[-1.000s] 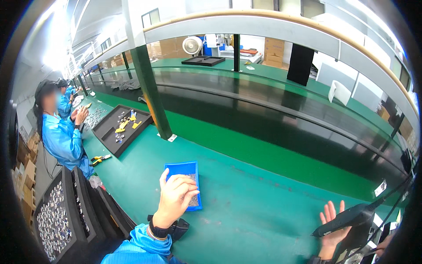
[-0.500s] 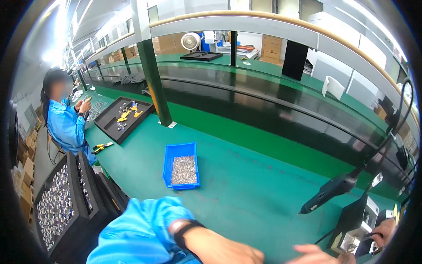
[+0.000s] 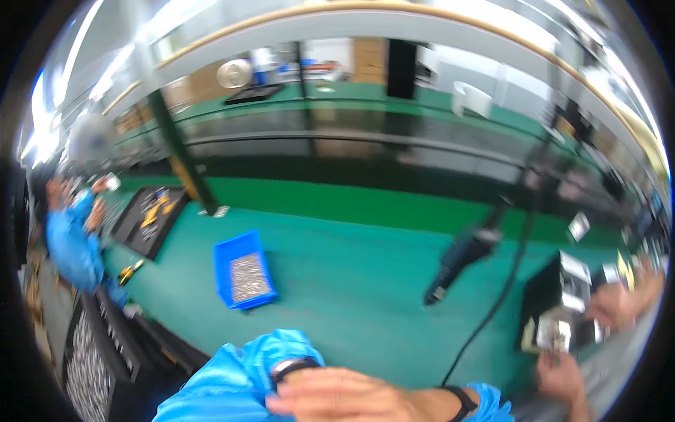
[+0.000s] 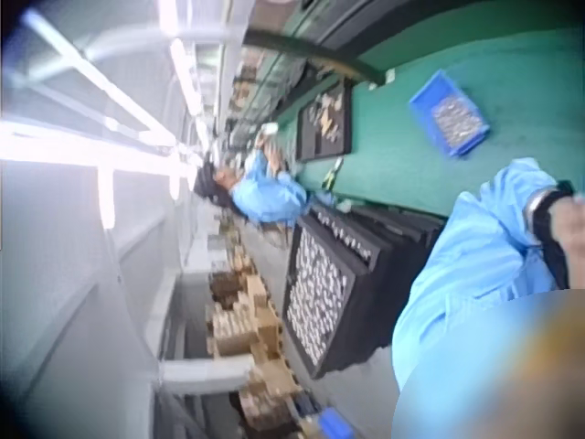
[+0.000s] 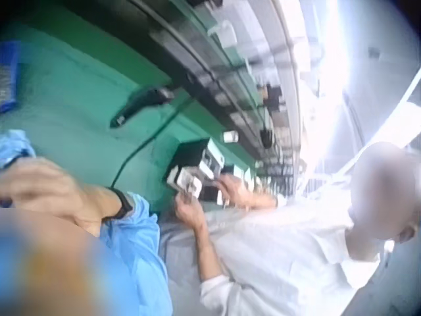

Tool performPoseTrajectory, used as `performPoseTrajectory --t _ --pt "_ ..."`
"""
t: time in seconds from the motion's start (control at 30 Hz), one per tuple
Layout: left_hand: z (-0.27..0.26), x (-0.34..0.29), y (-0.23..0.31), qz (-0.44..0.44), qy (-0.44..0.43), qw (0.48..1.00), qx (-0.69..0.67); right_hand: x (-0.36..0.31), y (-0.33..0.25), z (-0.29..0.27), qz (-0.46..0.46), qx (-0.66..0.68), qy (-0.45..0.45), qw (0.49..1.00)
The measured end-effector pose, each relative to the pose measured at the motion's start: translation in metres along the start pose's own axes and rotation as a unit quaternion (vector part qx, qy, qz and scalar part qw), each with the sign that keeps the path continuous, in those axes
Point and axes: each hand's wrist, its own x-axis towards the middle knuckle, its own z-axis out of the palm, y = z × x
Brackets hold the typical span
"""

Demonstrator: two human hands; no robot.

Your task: Assembling the internal PCB and external plastic casing of a handheld electronic device using an electric screwdriver.

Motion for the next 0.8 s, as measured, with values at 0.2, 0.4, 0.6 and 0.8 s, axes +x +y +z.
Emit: performPoseTrajectory --t 0.2,0.4,0.6,0.8 --pt "0.007 -0.037 -0.006 0.079 0.243 0.965 -0.051 -0.093 -0.057 -0.021 0.208 -0.062 0.169 0.961" --pt "-0.052 -0.070 0.021 -0.052 0.159 0.986 0.018 -0.213 -0.111 0.052 0.483 0.102 0.344 0.798" --pt "-0.055 -0.115 -0.004 -0.092 0.302 0.941 0.122 -0.327 -0.008 0.082 0.648 0.012 0.416 0.639" --pt "-0.047 -0.113 0.021 -0.102 0.344 0.912 0.197 -0.268 0.091 0.043 0.526 -0.295 0.404 0.688"
